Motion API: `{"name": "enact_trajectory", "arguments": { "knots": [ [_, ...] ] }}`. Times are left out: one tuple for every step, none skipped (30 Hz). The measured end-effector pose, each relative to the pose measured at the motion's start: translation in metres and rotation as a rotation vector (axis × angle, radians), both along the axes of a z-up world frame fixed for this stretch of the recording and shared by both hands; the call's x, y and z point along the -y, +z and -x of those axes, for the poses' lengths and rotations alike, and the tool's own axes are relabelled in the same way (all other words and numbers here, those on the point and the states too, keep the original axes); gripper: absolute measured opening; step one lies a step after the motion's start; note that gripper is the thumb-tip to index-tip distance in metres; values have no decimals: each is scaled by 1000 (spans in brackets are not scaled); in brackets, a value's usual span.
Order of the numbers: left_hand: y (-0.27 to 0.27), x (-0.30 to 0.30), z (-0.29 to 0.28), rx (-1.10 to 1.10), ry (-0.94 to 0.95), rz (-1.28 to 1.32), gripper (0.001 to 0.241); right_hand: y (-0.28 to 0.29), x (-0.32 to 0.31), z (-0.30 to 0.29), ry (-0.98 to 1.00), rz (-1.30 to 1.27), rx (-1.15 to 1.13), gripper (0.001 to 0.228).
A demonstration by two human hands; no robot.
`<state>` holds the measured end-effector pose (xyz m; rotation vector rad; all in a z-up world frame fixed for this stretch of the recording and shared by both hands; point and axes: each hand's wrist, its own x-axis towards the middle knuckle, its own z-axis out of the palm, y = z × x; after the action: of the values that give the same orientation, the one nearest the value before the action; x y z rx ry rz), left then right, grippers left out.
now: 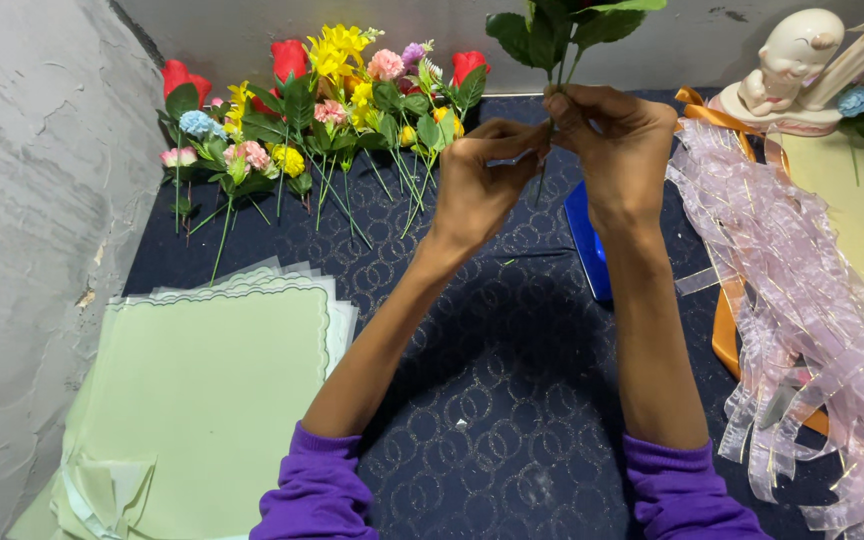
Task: The person selects artificial roses and other flowers, tapes their stems together by hand with tape from a dispenser, wraps the bunch in a green paper sheet, and ties a purple decorative ribbon around the base.
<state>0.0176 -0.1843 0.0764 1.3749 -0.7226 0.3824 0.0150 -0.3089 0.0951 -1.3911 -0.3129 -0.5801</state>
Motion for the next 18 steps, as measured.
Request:
{"name": "enact_trajectory", "arguments": {
  "knots": [
    [-3,1,-1,-3,0,0,12,3,-1,2,0,0,-3,6],
    [-6,2,-2,-1,50,-42,12,5,-2,5,-47,66,-2,7],
    [-9,3,-3,2,99,-83,14,8,-3,7,-94,133,-1,9],
    [-10,4,-4,0,101,-83,14,6,-1,5,-93,134,-3,9],
    [-12,6,-4,-36,44,-38,14,3,1,3,-84,150,2,7],
    [-14,8,-4,-72,-13,7,14,1,3,1,-76,166,6,7],
    [-13,9,-2,-75,-13,6,14,1,3,1,-75,165,3,7],
    [-12,9,-1,-72,20,-2,15,0,2,1,-107,171,5,6],
    [-11,10,0,-67,52,-10,16,1,1,1,-139,176,9,6],
    [-12,10,-1,-69,51,-11,16,-1,1,0,-139,175,7,6],
    [-13,10,-2,-62,58,-4,17,-2,1,-1,-123,179,50,7],
    [-14,10,-3,-56,64,2,19,-3,1,-2,-107,184,93,9],
    [-14,10,-3,-56,64,3,19,0,-1,1,-107,185,92,9],
    [-14,10,-3,-55,71,16,20,2,-3,4,-119,200,79,9],
    [-14,10,-2,-56,79,30,21,4,-6,7,-131,215,65,10],
    [-9,10,1,-57,79,31,21,3,-5,5,-130,217,63,10],
    [-4,11,3,-113,74,36,21,2,-5,4,-132,210,80,8],
    [1,11,6,-170,69,40,22,0,-4,2,-134,203,96,7]
  ]
}}
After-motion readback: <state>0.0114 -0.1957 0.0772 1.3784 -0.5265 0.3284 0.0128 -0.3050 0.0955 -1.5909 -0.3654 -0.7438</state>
